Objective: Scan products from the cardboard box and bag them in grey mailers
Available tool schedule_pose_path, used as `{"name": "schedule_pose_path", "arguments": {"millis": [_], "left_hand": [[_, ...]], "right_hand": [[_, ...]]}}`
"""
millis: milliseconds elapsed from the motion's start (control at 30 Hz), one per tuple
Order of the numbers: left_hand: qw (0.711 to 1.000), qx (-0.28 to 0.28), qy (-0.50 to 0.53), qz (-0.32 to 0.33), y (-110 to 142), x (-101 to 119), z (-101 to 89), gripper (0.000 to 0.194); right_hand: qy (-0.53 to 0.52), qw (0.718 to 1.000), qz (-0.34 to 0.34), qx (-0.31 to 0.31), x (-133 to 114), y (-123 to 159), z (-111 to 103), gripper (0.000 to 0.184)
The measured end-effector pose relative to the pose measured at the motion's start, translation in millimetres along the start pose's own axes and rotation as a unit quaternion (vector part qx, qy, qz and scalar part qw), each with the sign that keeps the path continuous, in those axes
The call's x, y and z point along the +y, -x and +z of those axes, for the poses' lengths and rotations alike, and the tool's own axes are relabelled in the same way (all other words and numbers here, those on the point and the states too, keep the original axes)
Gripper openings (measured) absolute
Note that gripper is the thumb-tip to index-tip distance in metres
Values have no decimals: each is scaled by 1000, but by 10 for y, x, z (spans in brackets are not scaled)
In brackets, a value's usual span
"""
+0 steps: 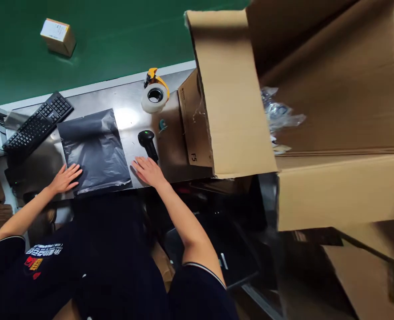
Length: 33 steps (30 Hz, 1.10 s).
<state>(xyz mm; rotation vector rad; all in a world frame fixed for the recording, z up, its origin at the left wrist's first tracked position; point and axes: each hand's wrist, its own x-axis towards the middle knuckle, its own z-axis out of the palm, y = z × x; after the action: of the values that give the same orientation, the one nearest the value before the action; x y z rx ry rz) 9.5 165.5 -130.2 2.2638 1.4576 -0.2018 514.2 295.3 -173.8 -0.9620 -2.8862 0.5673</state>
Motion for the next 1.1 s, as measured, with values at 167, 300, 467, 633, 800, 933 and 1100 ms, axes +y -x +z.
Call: {"name": "schedule_pose_path", "arguments": {"millis": [167, 300, 467, 633, 800, 933, 1100], "left_hand": [[993, -104, 26, 49, 675, 45, 408, 102], [992, -116, 47, -13, 908, 256, 599, 86], [989, -89, 85, -84, 872, 417, 763, 82], [987, -85, 135, -37, 864, 425, 744, 83], [936, 7, 337, -99, 763, 505, 477, 59], [855, 133, 446, -228, 511, 455, 272, 28], [777, 229, 505, -299, 124, 262, 67, 33]], "right_hand": [[-21, 979, -179, -100, 31, -234, 212, 111], [-13, 978, -162, -130, -180, -65, 437, 107], [-32, 978, -161, -130, -479, -32, 529, 101], [-59, 976, -170, -125, -497, 125, 492, 67], [-189, 978, -64, -62, -504, 170, 473, 33], [-241, 968, 68, -5, -466, -145, 389, 32], [-248, 965, -25, -79, -418, -376, 214, 77]]}}
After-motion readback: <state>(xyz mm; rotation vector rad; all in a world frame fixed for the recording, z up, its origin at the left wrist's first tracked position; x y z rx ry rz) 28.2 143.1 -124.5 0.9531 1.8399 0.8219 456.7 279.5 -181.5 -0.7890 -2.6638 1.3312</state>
